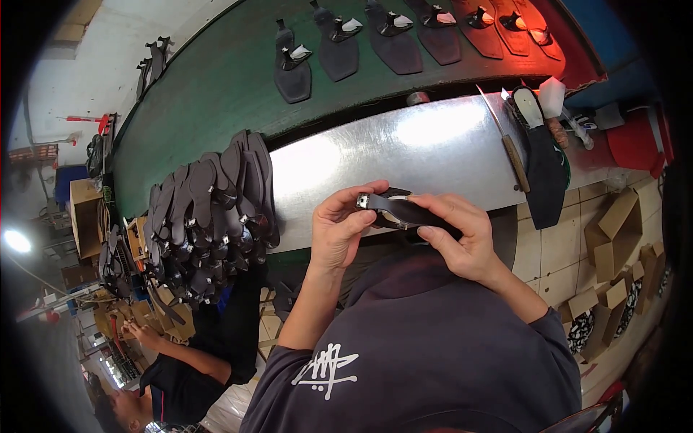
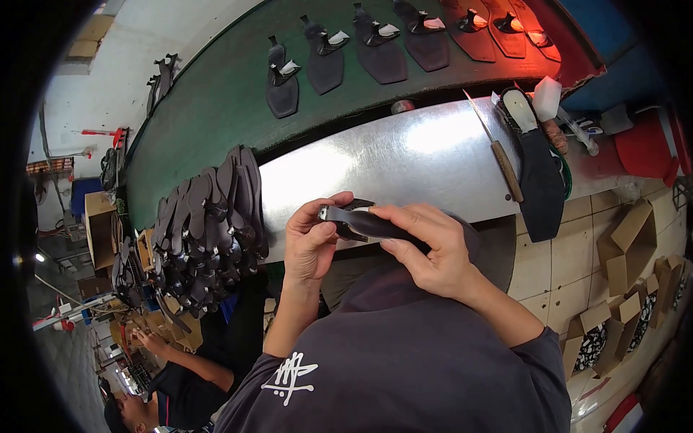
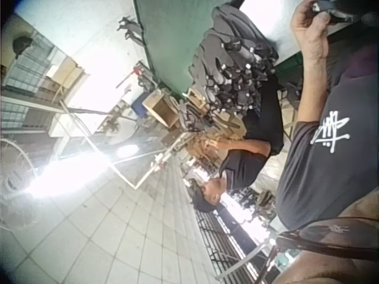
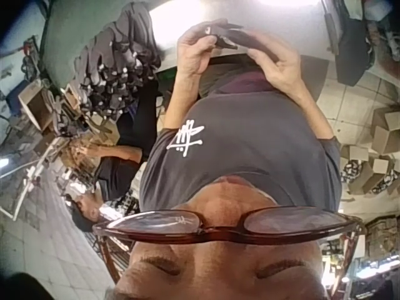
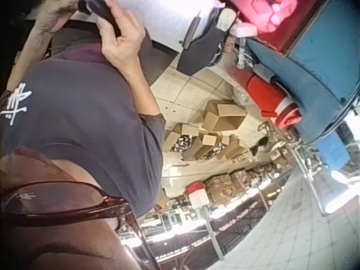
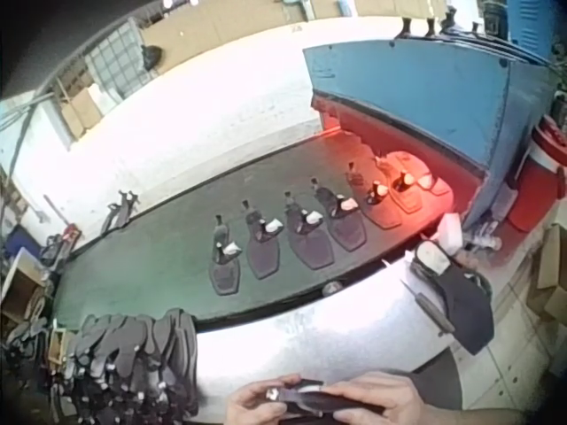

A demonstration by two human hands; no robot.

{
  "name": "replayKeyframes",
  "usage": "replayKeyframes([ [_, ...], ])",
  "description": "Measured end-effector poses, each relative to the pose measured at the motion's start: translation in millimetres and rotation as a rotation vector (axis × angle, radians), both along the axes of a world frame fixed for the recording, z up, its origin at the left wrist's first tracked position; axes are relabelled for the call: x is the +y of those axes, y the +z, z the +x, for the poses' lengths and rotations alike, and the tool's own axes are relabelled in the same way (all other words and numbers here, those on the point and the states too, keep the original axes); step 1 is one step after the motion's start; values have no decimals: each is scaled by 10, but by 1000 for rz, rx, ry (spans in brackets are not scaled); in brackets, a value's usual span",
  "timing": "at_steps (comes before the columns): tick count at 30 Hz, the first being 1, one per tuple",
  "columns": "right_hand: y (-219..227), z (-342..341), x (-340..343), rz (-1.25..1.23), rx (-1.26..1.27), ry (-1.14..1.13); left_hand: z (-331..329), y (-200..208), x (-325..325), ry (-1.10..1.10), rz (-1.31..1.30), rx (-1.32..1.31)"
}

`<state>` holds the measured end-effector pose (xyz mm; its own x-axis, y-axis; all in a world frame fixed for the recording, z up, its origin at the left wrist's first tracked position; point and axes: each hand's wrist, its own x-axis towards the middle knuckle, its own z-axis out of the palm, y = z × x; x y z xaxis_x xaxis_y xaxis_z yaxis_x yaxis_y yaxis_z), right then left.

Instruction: The person is assembling and finishing components of a shoe at a manufacturing station.

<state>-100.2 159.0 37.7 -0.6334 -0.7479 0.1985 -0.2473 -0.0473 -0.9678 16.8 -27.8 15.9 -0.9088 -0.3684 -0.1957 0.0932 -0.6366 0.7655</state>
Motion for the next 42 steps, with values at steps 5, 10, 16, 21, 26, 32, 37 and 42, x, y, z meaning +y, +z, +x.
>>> replayKeyframes([
  [5,-15,-6,-1,-10,43,-3,3,14,2,-4,-2,-10],
  [10,7,-38,-12,2,122,0,9,15,-7,-12,-47,-49],
  [16,41,-63,-10,54,189,17,23,-24,0,9,-81,-34],
  [21,51,-56,-33,71,334,-8,31,-16,7,15,-125,-16],
  [26,48,-58,-43,83,333,-2,43,-14,-8,7,-168,-32],
  [32,50,-55,-55,55,361,9,65,-88,-16,11,-311,31],
  [37,86,-53,-37,71,436,-7,74,-90,-45,-24,-391,100],
  [42,67,-26,-22,71,442,-33,84,-79,-57,-35,-445,63],
])
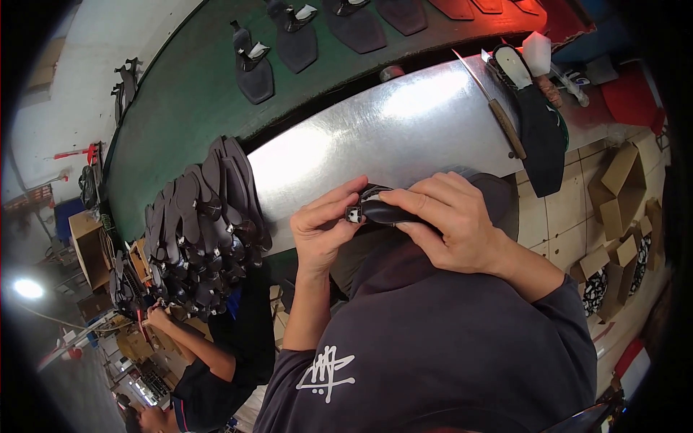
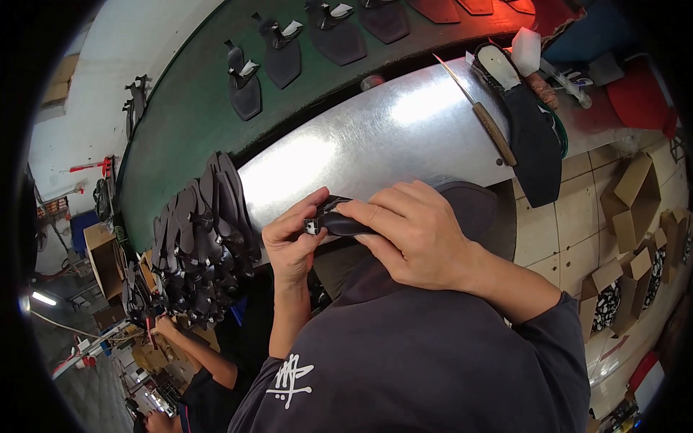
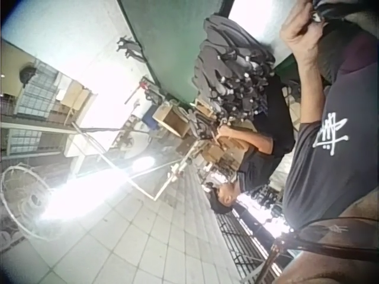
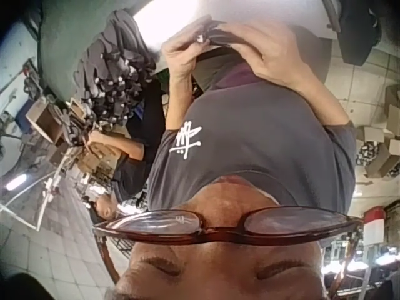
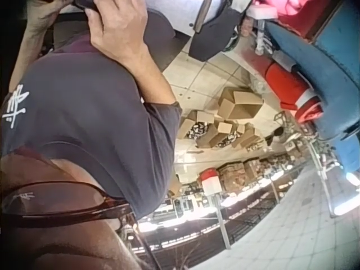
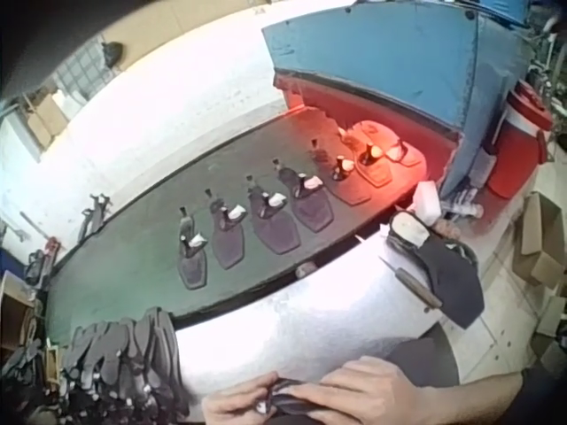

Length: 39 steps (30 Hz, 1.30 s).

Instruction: The person is assembling and finishing components of a shoe at a manufacturing station.

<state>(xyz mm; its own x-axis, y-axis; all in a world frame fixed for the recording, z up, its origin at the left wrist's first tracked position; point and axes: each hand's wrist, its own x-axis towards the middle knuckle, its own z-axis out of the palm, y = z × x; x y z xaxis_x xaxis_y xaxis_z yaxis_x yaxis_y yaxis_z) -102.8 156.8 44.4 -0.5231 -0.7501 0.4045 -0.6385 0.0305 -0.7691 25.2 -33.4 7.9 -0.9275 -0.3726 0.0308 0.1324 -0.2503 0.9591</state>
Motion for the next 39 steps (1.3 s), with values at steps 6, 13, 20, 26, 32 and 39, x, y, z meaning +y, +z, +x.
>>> replayKeyframes([
  [6,-19,18,-11,-7,54,-14,9,-23,-52,-37,-120,7],
  [13,33,24,-25,50,92,-2,-9,98,-42,-114,-234,57],
  [20,27,2,-49,110,16,41,-19,136,28,-60,-342,22],
  [26,-200,-47,-59,135,-318,49,-69,138,68,-92,85,-325],
  [32,-231,-67,-76,169,-537,84,-86,125,103,-60,144,-397],
  [39,-237,-27,-103,177,-312,63,-124,200,153,-31,144,-439],
])
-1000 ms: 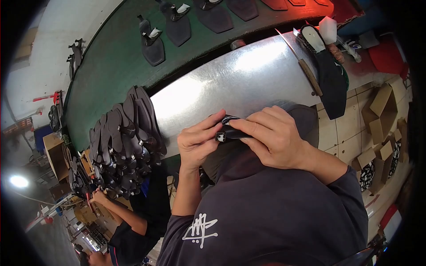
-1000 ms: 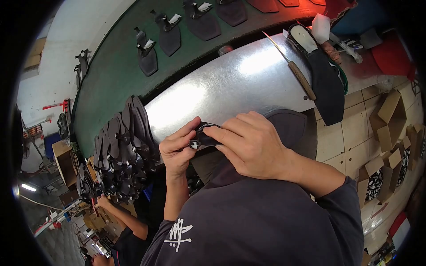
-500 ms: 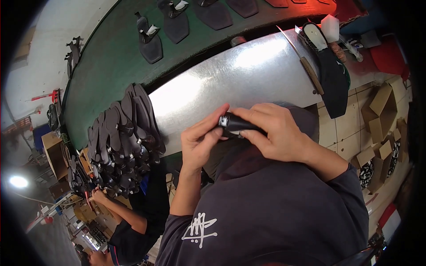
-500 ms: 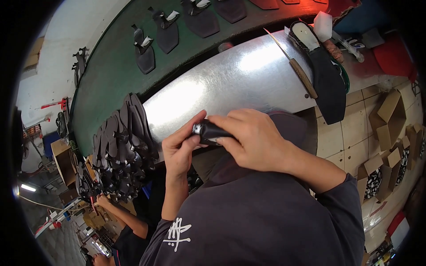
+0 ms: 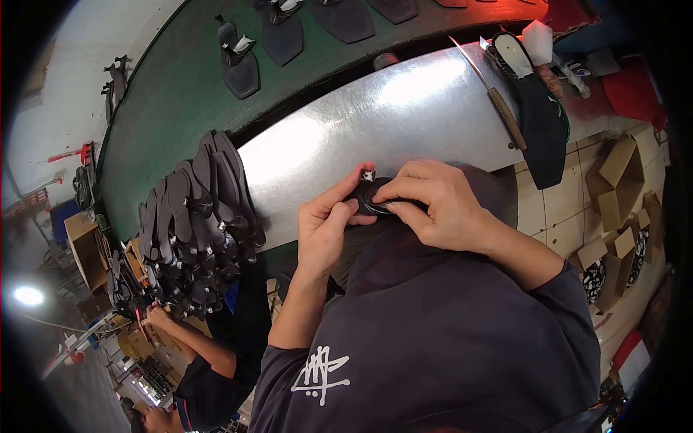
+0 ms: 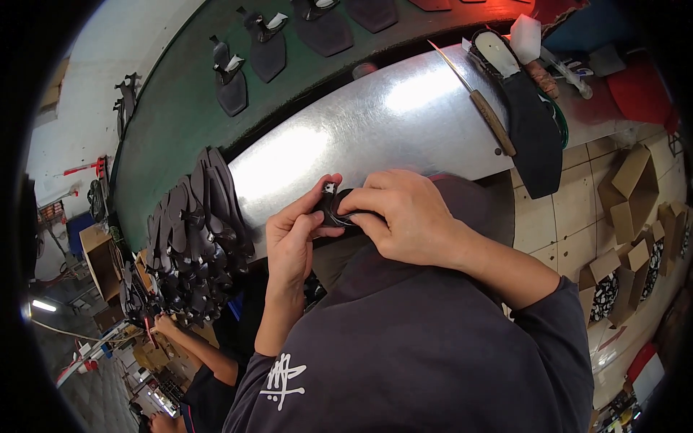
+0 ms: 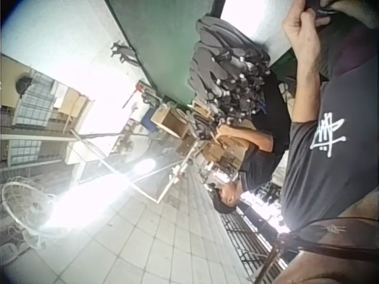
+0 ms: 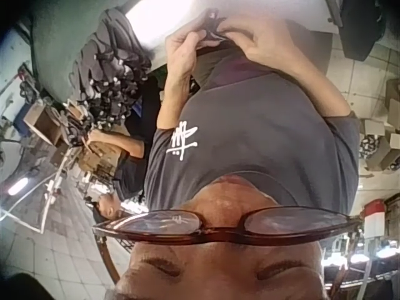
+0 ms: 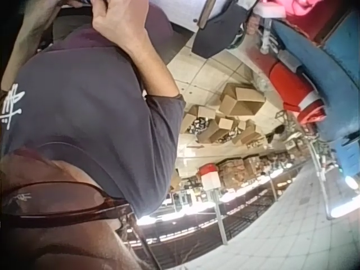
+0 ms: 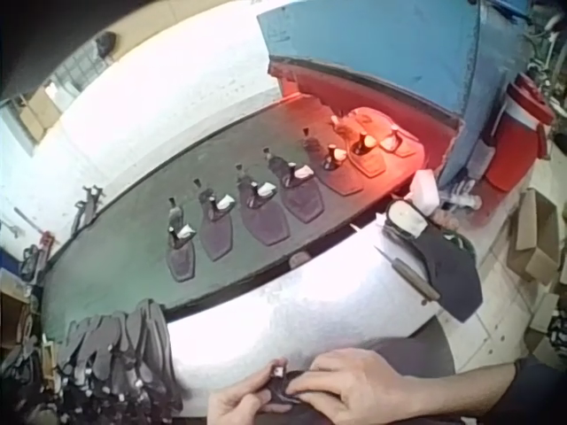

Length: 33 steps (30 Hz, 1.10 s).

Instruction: The person is assembling and finishing components of a shoe at a manufacturing station.

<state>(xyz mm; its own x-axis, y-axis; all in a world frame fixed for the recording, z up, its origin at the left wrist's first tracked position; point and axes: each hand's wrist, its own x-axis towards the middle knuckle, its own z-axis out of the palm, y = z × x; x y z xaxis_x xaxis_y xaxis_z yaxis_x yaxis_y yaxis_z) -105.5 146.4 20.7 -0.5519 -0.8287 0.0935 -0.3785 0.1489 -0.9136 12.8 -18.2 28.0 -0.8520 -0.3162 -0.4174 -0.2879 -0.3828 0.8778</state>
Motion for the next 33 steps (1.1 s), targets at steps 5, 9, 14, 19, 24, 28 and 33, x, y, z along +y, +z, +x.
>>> replayKeyframes([
  [5,29,-65,1,-22,212,85,27,-16,-1,-1,-54,-28],
  [9,24,-117,14,-19,125,187,18,-65,-35,21,-41,-35],
  [14,-37,-43,11,-49,82,118,-9,-57,21,78,-55,8],
  [19,-80,-7,6,-35,91,57,-27,-46,39,73,-107,30],
  [24,-96,40,17,-34,177,16,-36,-46,45,77,-156,33],
  [28,-149,91,14,-148,371,-41,-28,-45,-55,102,88,-52],
  [33,-177,68,1,-272,370,-60,-58,14,-120,65,288,-131],
])
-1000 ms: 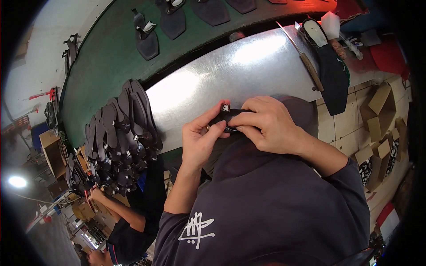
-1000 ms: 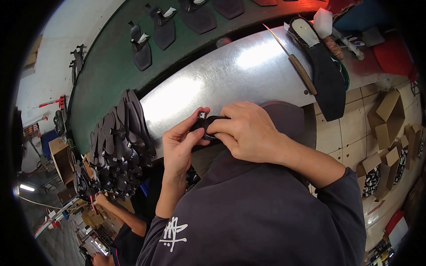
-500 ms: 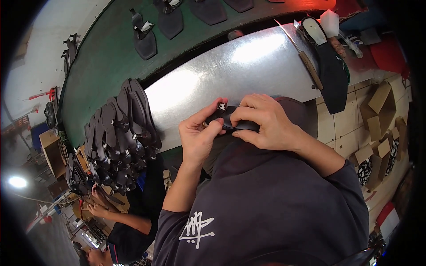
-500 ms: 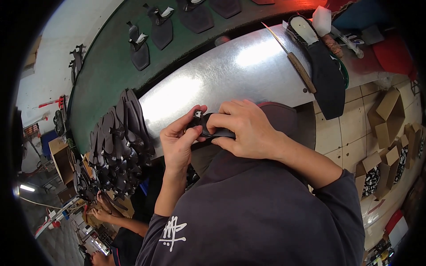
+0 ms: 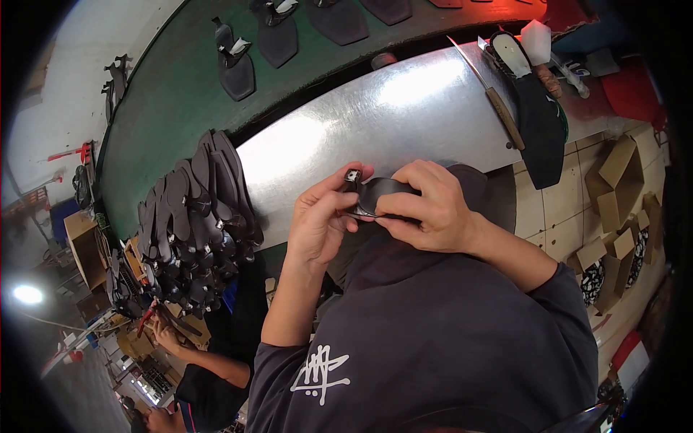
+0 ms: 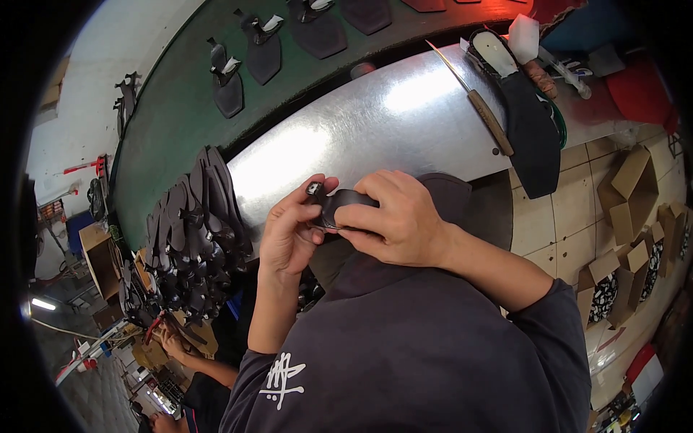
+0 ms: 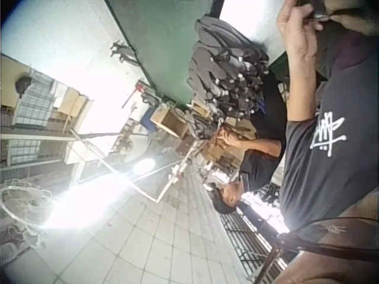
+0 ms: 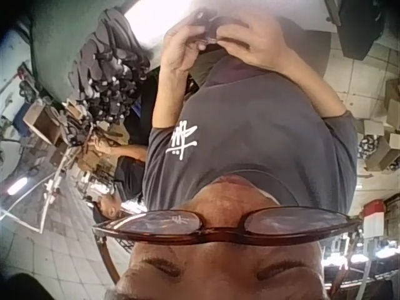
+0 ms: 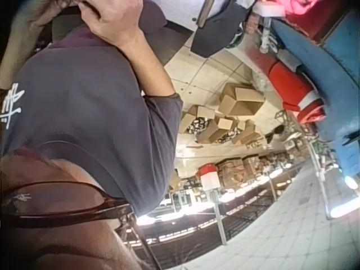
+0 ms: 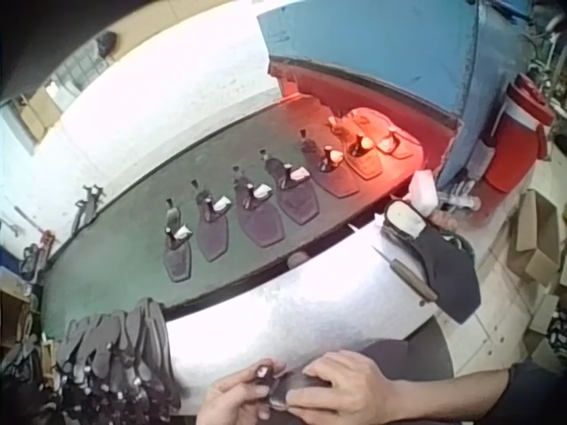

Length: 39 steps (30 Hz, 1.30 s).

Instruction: The person is assembling and finishing components of a shoe at a manufacturing station.

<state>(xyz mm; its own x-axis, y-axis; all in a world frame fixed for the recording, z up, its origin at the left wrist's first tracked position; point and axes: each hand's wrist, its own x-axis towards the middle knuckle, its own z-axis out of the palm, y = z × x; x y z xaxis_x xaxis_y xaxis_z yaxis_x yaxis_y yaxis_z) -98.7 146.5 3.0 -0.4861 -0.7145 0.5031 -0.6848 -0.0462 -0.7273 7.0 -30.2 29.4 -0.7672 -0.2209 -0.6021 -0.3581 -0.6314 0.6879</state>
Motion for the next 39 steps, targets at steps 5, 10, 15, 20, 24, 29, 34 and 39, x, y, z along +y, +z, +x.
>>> replayKeyframes([
  [5,110,-24,4,-10,-71,57,-13,-2,56,36,-101,153],
  [10,98,-34,60,94,-156,-34,84,-31,-17,-167,-138,15],
  [15,58,3,62,124,-133,-26,60,-1,75,-132,-130,63],
  [20,28,28,73,137,-104,-34,81,-25,118,-146,-133,66],
  [24,19,59,83,160,-106,-21,139,-87,167,-210,-291,12],
  [29,-34,122,96,195,-217,-64,155,-137,201,-194,-286,-83],
  [34,-24,102,99,212,-441,-1,197,-200,208,-206,-416,-49],
  [39,153,-42,107,294,-861,98,189,-28,226,-259,-473,42],
])
